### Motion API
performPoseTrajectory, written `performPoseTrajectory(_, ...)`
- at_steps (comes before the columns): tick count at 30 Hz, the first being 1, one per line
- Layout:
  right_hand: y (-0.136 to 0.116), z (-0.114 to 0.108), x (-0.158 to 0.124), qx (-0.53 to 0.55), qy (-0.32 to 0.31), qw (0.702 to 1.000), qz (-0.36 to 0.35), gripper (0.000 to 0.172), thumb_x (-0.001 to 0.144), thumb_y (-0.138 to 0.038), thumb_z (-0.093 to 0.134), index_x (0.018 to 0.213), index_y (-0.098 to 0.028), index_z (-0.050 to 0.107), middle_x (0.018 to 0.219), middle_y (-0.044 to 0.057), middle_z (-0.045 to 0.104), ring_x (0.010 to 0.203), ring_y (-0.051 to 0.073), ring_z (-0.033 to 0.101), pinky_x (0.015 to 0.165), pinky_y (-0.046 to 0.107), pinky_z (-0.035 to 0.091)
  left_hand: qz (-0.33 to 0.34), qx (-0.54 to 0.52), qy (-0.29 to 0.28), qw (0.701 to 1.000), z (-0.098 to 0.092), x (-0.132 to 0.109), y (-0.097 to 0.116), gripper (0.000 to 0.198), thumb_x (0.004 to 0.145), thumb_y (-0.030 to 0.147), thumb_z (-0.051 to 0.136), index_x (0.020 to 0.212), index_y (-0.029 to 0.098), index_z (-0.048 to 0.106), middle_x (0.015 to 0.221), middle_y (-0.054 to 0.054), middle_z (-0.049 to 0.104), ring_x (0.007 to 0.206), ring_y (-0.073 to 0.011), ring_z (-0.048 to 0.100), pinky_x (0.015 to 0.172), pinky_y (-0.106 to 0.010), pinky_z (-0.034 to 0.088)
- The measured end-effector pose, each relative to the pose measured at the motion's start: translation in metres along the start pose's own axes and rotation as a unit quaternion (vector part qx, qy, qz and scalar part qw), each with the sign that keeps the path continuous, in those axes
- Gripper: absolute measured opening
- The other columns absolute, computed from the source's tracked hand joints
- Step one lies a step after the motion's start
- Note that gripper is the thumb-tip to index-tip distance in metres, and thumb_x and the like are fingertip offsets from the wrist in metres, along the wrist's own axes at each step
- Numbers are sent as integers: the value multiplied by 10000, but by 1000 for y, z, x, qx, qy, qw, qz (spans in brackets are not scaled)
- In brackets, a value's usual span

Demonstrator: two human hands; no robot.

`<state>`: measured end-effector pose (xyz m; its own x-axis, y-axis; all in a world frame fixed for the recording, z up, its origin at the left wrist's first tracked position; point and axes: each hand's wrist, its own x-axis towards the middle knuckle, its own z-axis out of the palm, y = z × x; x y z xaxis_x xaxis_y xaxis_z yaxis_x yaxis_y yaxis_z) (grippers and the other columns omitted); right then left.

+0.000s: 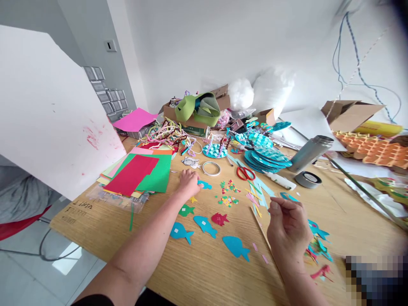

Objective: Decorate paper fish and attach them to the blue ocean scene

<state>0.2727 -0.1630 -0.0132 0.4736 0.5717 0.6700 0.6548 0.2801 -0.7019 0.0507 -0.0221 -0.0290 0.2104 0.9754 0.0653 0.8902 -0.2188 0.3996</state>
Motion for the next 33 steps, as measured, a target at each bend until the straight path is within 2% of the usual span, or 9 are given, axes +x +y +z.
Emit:
performPoseTrajectory(6,-13,5,-2,-19,-57,994,-88,65,886,-221,539,865,-174,579,784,22,546,732,159,522,658,305,410,-23,-16,1,1000,-3,-4,1,230,716,320,718,860,167,624,1097,-116,575,1140,-306,443,960,-399,345)
performPoseTrajectory(10,-16,8,-6,-11,-108,988,-113,52,893,-189,522,903,-188,573,806,24,548,758,165,539,655,304,423,-25,-62,14,998,0,-1,-3,209,686,256,744,801,166,594,1022,-103,607,1116,-290,473,965,-404,349)
performPoseTrajectory(14,-16,9,-9,-5,-125,986,-111,52,895,-180,519,906,-194,568,830,29,547,778,169,545,660,305,428,-16,-142,15,990,-2,1,-2,191,686,154,729,793,171,572,869,-54,648,939,-225,582,857,-350,436)
performPoseTrajectory(18,-21,10,-12,11,-145,986,-84,65,907,-178,501,893,-194,563,826,25,537,763,157,531,646,291,416,-10,-255,-12,967,-12,-12,18,217,741,129,677,929,149,568,836,-29,678,701,-131,636,670,-254,491)
performPoseTrajectory(19,-22,11,-12,20,-153,985,-75,73,912,-179,493,887,-195,560,824,25,537,760,155,528,643,289,416,-6,-297,-27,954,-14,-18,25,218,767,140,649,969,144,566,842,-27,683,666,-112,640,634,-231,491)
performPoseTrajectory(22,-27,13,-15,39,-171,983,-62,85,918,-176,484,872,-196,553,780,12,525,712,146,505,643,290,413,-58,-571,-105,812,-21,-41,46,169,707,168,695,842,113,608,756,-32,682,622,-101,642,605,-206,490)
performPoseTrajectory(25,-31,14,-18,46,-180,980,-71,81,913,-159,490,880,-195,554,733,-2,503,660,136,475,618,282,401,-95,-659,-143,732,-20,-60,60,274,572,208,791,760,106,620,700,-34,686,601,-114,649,570,-197,491)
performPoseTrajectory(28,-33,13,-20,54,-199,975,-84,96,912,-140,484,920,-187,567,748,3,498,664,131,483,598,267,405,-125,-691,-132,700,-13,-72,68,337,514,226,821,759,116,617,695,-40,694,589,-132,654,492,-186,474)
performPoseTrajectory(33,-29,13,-23,34,-243,966,-83,114,909,-125,483,915,-177,584,775,14,505,667,124,497,592,253,415,-148,-708,-100,683,1,-82,73,375,524,198,809,828,135,601,667,-21,687,548,-126,630,418,-182,474)
